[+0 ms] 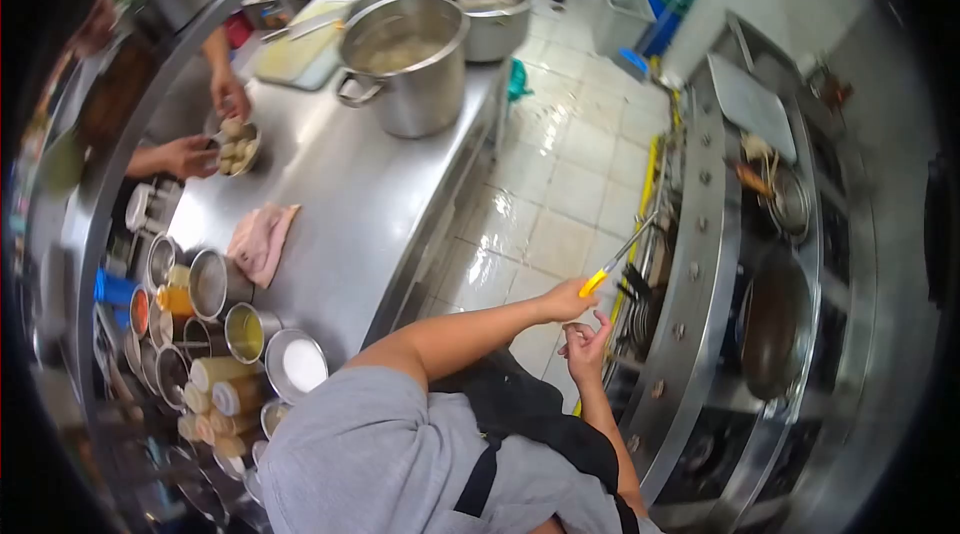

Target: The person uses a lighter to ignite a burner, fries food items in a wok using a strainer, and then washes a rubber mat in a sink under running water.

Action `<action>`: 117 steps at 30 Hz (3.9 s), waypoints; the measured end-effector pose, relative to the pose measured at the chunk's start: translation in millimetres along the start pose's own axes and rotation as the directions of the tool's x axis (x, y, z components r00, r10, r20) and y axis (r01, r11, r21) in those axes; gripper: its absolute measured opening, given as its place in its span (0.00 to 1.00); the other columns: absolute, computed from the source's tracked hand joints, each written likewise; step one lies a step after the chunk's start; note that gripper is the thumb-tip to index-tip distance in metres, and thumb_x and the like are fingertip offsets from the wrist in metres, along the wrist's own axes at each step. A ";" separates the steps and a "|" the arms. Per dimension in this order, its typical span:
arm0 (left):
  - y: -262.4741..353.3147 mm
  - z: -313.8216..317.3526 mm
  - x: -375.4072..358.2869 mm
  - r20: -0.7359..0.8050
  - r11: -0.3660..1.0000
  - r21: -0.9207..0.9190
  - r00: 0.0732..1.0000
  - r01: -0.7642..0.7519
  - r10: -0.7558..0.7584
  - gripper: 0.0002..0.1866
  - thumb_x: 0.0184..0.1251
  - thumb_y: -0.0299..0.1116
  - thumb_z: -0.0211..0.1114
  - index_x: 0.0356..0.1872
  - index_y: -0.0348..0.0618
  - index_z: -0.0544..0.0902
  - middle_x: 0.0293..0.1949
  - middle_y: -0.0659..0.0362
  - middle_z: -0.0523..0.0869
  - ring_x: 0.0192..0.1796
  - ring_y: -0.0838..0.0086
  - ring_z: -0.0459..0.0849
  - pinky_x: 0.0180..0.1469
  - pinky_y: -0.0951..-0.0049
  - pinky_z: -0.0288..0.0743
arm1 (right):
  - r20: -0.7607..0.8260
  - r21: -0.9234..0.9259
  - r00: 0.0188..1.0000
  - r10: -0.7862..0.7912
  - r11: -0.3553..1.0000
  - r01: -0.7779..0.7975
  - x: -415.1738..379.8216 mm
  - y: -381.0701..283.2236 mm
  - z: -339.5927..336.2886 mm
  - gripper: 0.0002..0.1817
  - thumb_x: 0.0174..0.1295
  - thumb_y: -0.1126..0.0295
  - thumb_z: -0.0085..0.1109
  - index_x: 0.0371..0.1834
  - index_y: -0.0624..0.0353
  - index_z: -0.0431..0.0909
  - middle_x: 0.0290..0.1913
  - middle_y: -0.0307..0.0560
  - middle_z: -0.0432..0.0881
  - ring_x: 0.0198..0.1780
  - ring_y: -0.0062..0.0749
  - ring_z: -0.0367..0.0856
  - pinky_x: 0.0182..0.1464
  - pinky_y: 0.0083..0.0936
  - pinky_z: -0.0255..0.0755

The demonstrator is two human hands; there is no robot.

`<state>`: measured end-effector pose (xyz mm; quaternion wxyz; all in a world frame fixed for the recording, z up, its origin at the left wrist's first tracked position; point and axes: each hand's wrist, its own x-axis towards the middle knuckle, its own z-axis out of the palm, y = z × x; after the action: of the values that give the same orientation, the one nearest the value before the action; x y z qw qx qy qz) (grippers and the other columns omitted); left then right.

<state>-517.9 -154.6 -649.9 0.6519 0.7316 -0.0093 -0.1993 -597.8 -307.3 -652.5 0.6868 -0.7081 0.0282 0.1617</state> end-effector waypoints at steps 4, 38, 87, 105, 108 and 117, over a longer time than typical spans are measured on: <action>101.1 -98.8 -48.4 -0.345 0.982 0.018 0.921 -0.185 0.180 0.19 0.72 0.42 0.66 0.53 0.39 0.75 0.36 0.58 0.82 0.36 0.72 0.79 0.41 0.67 0.75 | 0.172 -0.179 0.979 0.111 0.981 -0.080 51.0 7.6 4.7 0.33 0.68 0.70 0.61 0.70 0.57 0.52 0.40 0.52 0.83 0.24 0.28 0.80 0.25 0.24 0.75; 161.5 -305.5 -429.5 -0.501 0.406 0.614 -0.063 0.677 0.863 0.12 0.66 0.33 0.67 0.47 0.39 0.84 0.44 0.48 0.85 0.49 0.52 0.83 0.53 0.59 0.76 | 0.141 -0.749 0.779 0.611 0.581 -0.320 134.0 150.6 -103.3 0.16 0.69 0.62 0.54 0.50 0.63 0.75 0.35 0.55 0.85 0.24 0.42 0.84 0.23 0.40 0.77; 28.1 -143.7 10.9 -0.525 0.880 -0.434 0.739 0.194 -0.422 0.09 0.76 0.31 0.62 0.48 0.36 0.80 0.36 0.57 0.85 0.32 0.78 0.82 0.34 0.82 0.75 | -0.160 0.506 0.882 0.444 0.804 -0.312 413.1 -5.6 -149.3 0.29 0.75 0.42 0.43 0.57 0.59 0.70 0.35 0.51 0.84 0.27 0.38 0.82 0.27 0.39 0.77; 6.9 -246.3 -29.8 -0.552 0.879 -0.431 0.710 0.206 -0.437 0.09 0.76 0.36 0.62 0.46 0.41 0.81 0.34 0.60 0.87 0.33 0.76 0.85 0.36 0.80 0.77 | -0.445 0.891 0.879 0.172 0.180 0.416 450.2 -221.8 -256.0 0.13 0.67 0.60 0.53 0.41 0.60 0.71 0.35 0.46 0.78 0.39 0.38 0.79 0.44 0.39 0.76; 6.2 -246.4 -73.0 -0.646 0.861 -0.470 0.587 0.195 -0.487 0.12 0.76 0.40 0.63 0.48 0.42 0.79 0.38 0.57 0.86 0.36 0.73 0.86 0.35 0.80 0.77 | -0.477 0.860 0.866 0.153 0.285 0.423 486.0 -198.5 -281.9 0.09 0.72 0.66 0.52 0.36 0.57 0.67 0.26 0.39 0.72 0.27 0.28 0.74 0.32 0.31 0.73; -19.7 -293.9 -191.2 -0.724 0.589 -0.513 -0.054 -0.625 -0.688 0.35 0.76 0.57 0.55 0.70 0.39 0.64 0.66 0.44 0.73 0.53 0.51 0.85 0.48 0.60 0.85 | -0.565 0.550 0.825 -0.009 0.741 0.385 380.6 -271.9 -225.1 0.08 0.70 0.71 0.58 0.38 0.53 0.66 0.24 0.37 0.71 0.20 0.25 0.69 0.20 0.28 0.67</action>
<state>-609.5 179.9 -594.5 0.6693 0.2286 0.5804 0.4036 -123.6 -443.9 -491.5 0.8650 -0.4437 0.1909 -0.1359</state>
